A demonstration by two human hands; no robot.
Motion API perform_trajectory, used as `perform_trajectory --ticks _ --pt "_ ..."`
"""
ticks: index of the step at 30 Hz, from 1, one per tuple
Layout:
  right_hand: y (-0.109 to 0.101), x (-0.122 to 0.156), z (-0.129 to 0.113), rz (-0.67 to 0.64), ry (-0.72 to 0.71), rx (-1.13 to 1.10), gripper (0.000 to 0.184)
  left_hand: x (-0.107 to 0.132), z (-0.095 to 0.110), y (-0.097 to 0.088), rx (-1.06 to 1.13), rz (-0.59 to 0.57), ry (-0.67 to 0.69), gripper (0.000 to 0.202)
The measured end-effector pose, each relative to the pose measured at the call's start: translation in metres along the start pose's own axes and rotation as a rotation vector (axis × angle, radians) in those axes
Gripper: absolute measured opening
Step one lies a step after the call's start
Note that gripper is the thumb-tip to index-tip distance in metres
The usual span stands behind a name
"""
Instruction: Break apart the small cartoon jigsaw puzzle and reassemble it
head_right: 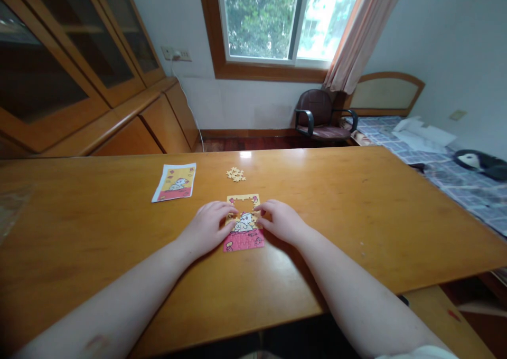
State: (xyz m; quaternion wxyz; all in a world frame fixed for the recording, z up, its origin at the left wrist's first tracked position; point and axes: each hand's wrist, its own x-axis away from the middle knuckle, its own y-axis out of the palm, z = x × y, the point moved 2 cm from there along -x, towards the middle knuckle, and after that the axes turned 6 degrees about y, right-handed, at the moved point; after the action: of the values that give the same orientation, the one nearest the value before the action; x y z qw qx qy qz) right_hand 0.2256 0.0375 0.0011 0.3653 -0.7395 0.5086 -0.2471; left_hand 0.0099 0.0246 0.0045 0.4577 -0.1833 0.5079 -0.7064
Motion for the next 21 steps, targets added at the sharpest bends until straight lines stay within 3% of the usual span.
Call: perform_trajectory --ticks 3,9,21 --pt "-0.004 0.002 0.000 -0.009 -0.120 0.020 0.015 0.002 0.003 0.001 0.028 -0.024 0.107 0.023" --pt "-0.005 0.005 -0.006 -0.090 -0.325 0.049 0.020 0.003 0.008 0.003 0.043 -0.105 0.227 0.025" --pt "0.001 0.004 -0.009 -0.044 -0.294 0.127 0.030 0.003 0.007 0.004 0.046 -0.140 0.232 0.027"
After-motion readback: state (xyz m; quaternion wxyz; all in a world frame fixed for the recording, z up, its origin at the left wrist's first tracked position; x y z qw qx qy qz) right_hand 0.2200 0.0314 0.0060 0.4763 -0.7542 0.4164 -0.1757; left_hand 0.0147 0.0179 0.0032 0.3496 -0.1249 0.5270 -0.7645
